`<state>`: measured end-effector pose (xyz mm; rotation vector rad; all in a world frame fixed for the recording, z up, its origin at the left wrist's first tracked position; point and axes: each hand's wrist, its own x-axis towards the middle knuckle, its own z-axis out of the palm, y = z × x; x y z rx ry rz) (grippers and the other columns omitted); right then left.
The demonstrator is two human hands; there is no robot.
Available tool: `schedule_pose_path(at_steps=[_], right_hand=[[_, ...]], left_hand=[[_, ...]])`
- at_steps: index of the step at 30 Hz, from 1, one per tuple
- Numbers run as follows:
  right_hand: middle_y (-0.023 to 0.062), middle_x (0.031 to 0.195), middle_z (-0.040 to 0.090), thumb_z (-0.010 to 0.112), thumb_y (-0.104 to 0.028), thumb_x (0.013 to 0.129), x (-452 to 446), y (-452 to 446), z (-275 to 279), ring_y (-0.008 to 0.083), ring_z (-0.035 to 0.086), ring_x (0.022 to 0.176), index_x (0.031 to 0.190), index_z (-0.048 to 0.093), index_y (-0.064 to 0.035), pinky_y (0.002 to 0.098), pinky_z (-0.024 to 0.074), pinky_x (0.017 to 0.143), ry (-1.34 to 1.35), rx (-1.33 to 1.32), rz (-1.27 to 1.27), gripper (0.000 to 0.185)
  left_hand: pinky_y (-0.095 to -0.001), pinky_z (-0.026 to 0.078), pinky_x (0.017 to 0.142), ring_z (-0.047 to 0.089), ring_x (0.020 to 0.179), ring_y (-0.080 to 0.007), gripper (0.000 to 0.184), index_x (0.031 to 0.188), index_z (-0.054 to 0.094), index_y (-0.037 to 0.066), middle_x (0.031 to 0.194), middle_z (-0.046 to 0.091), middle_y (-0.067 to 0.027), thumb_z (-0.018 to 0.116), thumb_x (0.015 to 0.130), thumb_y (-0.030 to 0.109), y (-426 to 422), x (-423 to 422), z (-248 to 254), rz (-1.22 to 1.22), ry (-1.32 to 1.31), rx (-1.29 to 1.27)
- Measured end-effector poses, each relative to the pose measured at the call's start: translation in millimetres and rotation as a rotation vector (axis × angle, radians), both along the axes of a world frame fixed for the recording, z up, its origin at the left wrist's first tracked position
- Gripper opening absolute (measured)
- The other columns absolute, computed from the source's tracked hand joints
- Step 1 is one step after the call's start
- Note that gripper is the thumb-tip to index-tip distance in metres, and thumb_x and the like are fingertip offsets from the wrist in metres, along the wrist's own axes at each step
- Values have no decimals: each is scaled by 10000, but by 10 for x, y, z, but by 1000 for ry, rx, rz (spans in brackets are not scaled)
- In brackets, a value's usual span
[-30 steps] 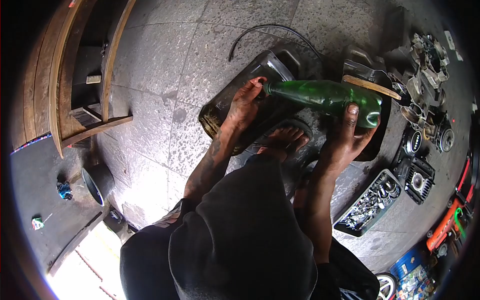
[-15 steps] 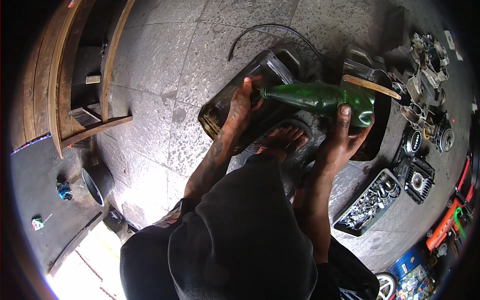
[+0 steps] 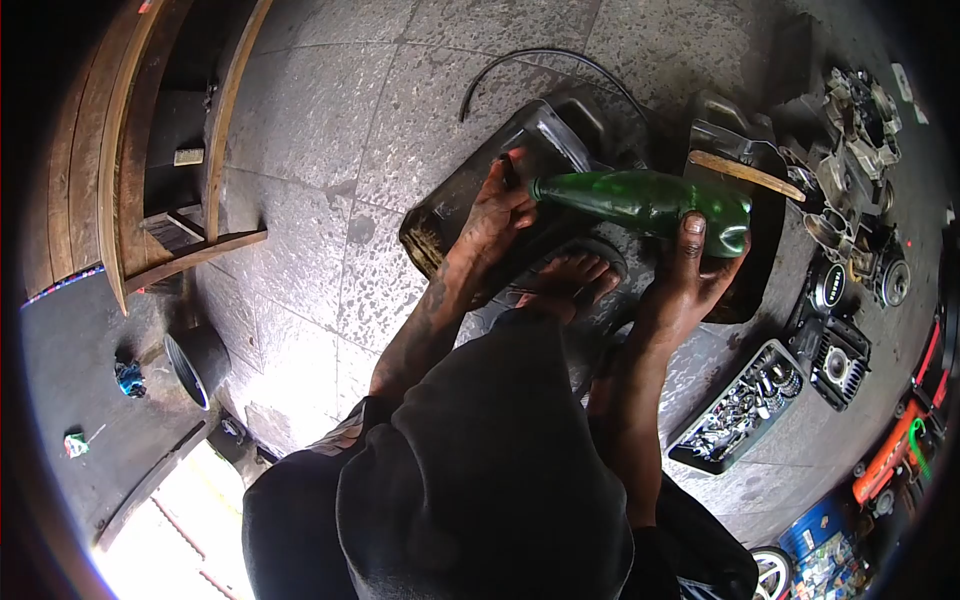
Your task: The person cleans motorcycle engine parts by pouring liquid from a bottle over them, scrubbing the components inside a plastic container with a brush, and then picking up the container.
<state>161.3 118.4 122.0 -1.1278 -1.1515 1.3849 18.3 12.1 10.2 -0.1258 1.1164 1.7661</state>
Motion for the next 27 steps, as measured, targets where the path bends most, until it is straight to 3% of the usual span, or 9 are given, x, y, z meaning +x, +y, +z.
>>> schedule_pose_path(at_steps=[3,6,8,12,15,18,21,23,27], right_hand=[[100,1010,533,655,-152,816,-31,-20,28,168,493,918,1135,454,-1,303,402,839,20,4,-11,406],[100,1008,534,653,-148,817,-30,-33,19,166,491,918,1138,452,-4,302,401,839,32,-1,-16,405],[98,1010,533,655,-141,816,-26,-40,26,163,489,915,1137,450,-8,300,400,842,26,-2,-19,403],[97,1019,530,657,-137,814,-43,-35,84,162,490,919,1143,446,-12,300,401,843,43,-17,-21,410],[103,1054,519,652,-160,815,10,1,53,190,531,922,1212,421,-47,330,486,786,-20,27,7,473],[101,1052,521,653,-161,814,32,13,34,192,544,902,1213,419,-54,330,504,748,-21,-10,-10,475],[102,1056,519,653,-169,815,19,23,9,196,549,899,1214,416,-58,337,513,720,-37,5,-7,477],[102,1057,518,654,-173,814,14,20,8,196,549,896,1213,415,-61,338,515,708,-28,3,-2,478],[101,1055,519,653,-175,816,6,13,15,194,550,894,1204,421,-61,335,514,707,-16,-1,-21,467]], left_hand=[[-210,336,463,428,606,-83,398,1272,398,96,805,506,-15,486,885,85,5,-6,-43,41,73,43],[-196,322,430,426,574,-75,421,1279,390,76,821,507,-22,522,892,179,-27,-40,-29,-31,31,92],[-195,240,353,362,438,-67,238,1094,482,110,689,433,1,484,927,280,-36,-26,68,-105,94,32],[-206,184,308,289,371,-58,265,1023,496,114,618,392,24,468,926,360,-23,-36,38,-156,97,-139],[-204,212,335,295,400,-46,303,981,488,117,579,349,48,451,922,413,-17,-58,85,-174,29,-144],[-200,255,381,350,463,-66,272,1018,452,116,610,369,27,459,925,371,15,-46,62,-103,74,-219],[-209,298,428,416,561,-95,232,1126,437,162,709,444,-11,450,934,291,-6,-53,22,-71,-29,-45],[-207,315,447,443,619,-113,274,1190,391,179,796,481,-34,444,921,158,-20,-51,38,-54,-149,104],[-209,309,423,411,555,-124,278,1171,365,177,789,446,-31,447,910,127,13,-9,66,-73,-37,61]])
